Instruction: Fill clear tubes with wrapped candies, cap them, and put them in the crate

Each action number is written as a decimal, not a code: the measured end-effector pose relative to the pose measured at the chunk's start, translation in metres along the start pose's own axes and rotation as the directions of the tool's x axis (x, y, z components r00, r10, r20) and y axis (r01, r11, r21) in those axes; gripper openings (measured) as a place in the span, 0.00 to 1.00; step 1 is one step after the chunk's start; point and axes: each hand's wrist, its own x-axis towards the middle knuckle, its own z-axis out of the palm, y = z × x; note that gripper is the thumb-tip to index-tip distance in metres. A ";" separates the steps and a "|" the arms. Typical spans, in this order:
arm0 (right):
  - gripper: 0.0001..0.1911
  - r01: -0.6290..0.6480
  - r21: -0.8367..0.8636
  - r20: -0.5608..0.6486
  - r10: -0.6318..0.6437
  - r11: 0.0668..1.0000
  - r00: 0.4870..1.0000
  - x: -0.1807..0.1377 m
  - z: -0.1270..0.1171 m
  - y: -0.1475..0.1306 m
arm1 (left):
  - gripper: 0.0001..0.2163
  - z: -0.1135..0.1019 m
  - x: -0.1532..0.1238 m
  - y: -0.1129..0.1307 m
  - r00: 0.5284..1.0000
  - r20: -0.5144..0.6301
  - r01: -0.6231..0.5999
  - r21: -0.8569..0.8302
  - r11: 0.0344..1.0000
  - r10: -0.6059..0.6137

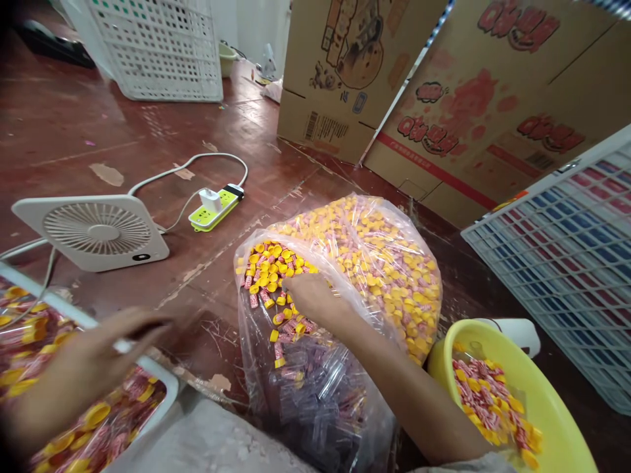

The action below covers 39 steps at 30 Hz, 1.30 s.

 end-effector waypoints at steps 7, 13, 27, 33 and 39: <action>0.07 0.073 -0.027 0.050 -0.072 0.997 0.996 0.001 0.007 -0.016 | 0.11 0.114 0.044 0.018 0.887 0.453 -0.281 0.384 0.879 0.085; 0.13 0.172 -0.016 0.081 -0.170 0.985 0.982 -0.012 0.009 -0.028 | 0.12 0.098 0.046 0.014 0.905 0.416 -0.203 0.608 0.767 -0.090; 0.12 0.112 0.040 -0.043 -0.110 0.993 0.993 -0.008 -0.008 -0.010 | 0.11 0.101 0.079 0.031 0.903 0.429 -0.286 0.627 0.725 -0.014; 0.11 0.058 0.759 -0.191 0.137 0.649 0.972 -0.042 -0.035 0.033 | 0.12 0.108 0.073 0.026 0.858 0.513 -0.338 0.542 0.769 0.016; 0.16 0.062 0.970 -0.118 0.233 0.235 0.965 -0.062 -0.028 0.036 | 0.10 0.124 0.061 0.036 0.783 0.616 -0.377 0.365 0.851 0.083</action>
